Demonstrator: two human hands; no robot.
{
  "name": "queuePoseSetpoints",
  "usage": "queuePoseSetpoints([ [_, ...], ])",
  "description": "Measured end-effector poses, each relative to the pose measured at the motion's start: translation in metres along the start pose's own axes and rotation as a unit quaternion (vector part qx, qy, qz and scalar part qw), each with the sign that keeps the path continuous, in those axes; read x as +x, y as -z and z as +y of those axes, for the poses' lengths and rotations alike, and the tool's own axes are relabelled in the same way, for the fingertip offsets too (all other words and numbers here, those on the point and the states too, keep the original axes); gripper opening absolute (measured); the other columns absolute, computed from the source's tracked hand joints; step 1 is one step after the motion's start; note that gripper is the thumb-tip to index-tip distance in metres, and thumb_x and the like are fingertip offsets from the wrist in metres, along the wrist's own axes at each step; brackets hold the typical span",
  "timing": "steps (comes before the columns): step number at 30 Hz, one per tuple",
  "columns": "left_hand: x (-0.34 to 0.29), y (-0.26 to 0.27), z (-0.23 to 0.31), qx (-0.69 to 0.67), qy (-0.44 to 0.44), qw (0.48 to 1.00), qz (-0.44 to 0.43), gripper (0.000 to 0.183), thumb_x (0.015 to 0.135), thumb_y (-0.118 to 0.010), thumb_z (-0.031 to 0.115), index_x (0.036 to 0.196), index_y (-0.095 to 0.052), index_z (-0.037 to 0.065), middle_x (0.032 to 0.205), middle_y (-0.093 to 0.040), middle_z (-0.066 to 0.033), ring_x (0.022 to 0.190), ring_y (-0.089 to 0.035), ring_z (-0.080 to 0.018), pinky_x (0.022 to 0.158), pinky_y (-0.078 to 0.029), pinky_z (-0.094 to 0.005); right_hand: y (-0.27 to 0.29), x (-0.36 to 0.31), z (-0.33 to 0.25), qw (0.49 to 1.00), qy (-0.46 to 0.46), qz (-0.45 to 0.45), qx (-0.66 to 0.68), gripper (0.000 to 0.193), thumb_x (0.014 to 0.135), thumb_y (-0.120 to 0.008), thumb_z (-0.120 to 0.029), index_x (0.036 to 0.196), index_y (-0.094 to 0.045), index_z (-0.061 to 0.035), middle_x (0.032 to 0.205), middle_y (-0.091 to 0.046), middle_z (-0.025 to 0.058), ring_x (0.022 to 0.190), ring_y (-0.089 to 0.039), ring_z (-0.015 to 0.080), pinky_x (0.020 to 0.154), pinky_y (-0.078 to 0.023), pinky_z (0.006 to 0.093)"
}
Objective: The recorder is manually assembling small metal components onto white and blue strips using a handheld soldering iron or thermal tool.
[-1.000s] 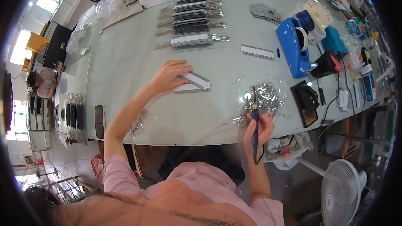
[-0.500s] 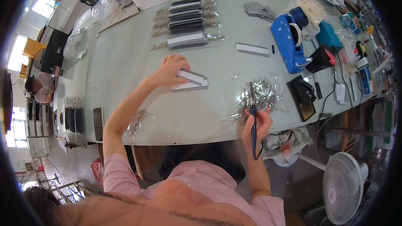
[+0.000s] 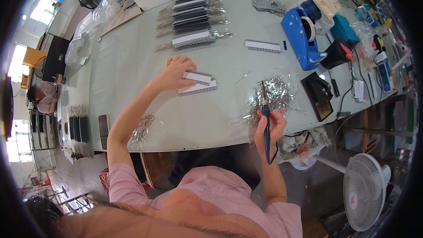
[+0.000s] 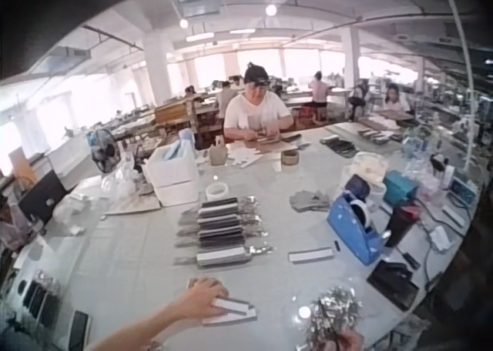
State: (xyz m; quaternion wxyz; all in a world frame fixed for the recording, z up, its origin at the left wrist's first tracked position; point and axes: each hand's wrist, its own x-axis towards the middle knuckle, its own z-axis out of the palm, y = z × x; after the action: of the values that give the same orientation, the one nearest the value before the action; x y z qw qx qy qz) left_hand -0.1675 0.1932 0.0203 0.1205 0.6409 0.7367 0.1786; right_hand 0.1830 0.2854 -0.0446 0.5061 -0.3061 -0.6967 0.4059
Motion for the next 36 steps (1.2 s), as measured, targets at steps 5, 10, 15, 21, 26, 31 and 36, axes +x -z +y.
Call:
queuePoseSetpoints([
  [5, 0.002, -0.001, 0.0, -0.006, 0.034, 0.999, -0.04, 0.041, 0.067, -0.079, 0.028, 0.1, -0.06, 0.012, 0.108, -0.055, -0.0067, 0.112, -0.046, -0.0274, 0.099, -0.028, -0.0431, 0.001, -0.001, -0.001, 1.0, -0.004, 0.002, 0.004, 0.031, 0.094, -0.055, -0.006, 0.12, -0.039, 0.0, 0.105, -0.056, 0.0104, 0.089, -0.069, 0.0204, 0.12, -0.012, 0.0492],
  [10, 0.0, 0.0, 0.004, -0.022, 0.042, 0.998, -0.037, 0.037, 0.071, -0.076, 0.025, 0.101, -0.059, 0.011, 0.102, -0.061, -0.0061, 0.107, -0.052, -0.0259, 0.1, -0.028, -0.042, 0.002, -0.003, -0.002, 1.0, -0.006, 0.0, 0.004, 0.03, 0.094, -0.055, -0.006, 0.119, -0.039, -0.0002, 0.104, -0.057, 0.0099, 0.09, -0.069, 0.0204, 0.121, -0.009, 0.0493],
  [15, -0.002, 0.005, 0.01, -0.089, 0.031, 0.996, -0.003, 0.026, 0.081, -0.068, 0.017, 0.104, -0.057, 0.01, 0.089, -0.068, -0.005, 0.094, -0.062, -0.0231, 0.101, -0.029, -0.0407, 0.004, -0.003, -0.002, 1.0, 0.002, -0.009, -0.023, 0.03, 0.095, -0.055, -0.007, 0.119, -0.039, -0.0002, 0.104, -0.057, 0.01, 0.09, -0.069, 0.0207, 0.121, -0.008, 0.0492],
  [21, -0.044, 0.014, 0.061, -0.253, 0.148, 0.953, -0.07, 0.023, 0.086, -0.061, 0.012, 0.108, -0.057, 0.01, 0.081, -0.069, -0.0031, 0.082, -0.066, -0.0207, 0.098, -0.035, -0.0413, -0.001, 0.001, -0.006, 0.999, -0.016, 0.001, 0.038, 0.031, 0.094, -0.055, -0.006, 0.119, -0.038, 0.0001, 0.107, -0.056, 0.0121, 0.09, -0.069, 0.0213, 0.12, -0.015, 0.0476],
  [26, -0.09, -0.029, 0.105, -0.125, 0.106, 0.986, -0.005, 0.03, 0.084, -0.065, 0.009, 0.113, -0.059, 0.01, 0.1, -0.065, -0.0063, 0.097, -0.06, -0.0236, 0.096, -0.035, -0.0409, -0.001, 0.0, -0.003, 0.999, -0.008, 0.001, 0.05, 0.032, 0.093, -0.057, -0.005, 0.119, -0.038, -0.0007, 0.106, -0.056, 0.0115, 0.09, -0.069, 0.0228, 0.12, -0.014, 0.0479],
  [31, -0.122, -0.05, 0.131, -0.018, 0.07, 0.991, 0.115, 0.045, 0.08, -0.069, 0.01, 0.124, -0.059, 0.009, 0.125, -0.055, -0.0095, 0.117, -0.05, -0.0299, 0.101, -0.033, -0.0436, 0.003, -0.005, 0.003, 0.999, -0.001, -0.019, 0.038, 0.034, 0.093, -0.059, -0.005, 0.119, -0.038, -0.0012, 0.106, -0.056, 0.011, 0.089, -0.069, 0.0234, 0.119, -0.016, 0.0483],
  [36, -0.13, -0.056, 0.129, -0.001, 0.132, 0.981, 0.145, 0.047, 0.077, -0.074, 0.014, 0.122, -0.06, 0.01, 0.127, -0.053, -0.0092, 0.121, -0.048, -0.0303, 0.103, -0.032, -0.0447, 0.004, -0.002, -0.003, 1.0, 0.012, -0.028, 0.007, 0.032, 0.093, -0.058, -0.005, 0.119, -0.039, -0.0011, 0.105, -0.056, 0.0115, 0.089, -0.069, 0.023, 0.116, -0.024, 0.0467],
])
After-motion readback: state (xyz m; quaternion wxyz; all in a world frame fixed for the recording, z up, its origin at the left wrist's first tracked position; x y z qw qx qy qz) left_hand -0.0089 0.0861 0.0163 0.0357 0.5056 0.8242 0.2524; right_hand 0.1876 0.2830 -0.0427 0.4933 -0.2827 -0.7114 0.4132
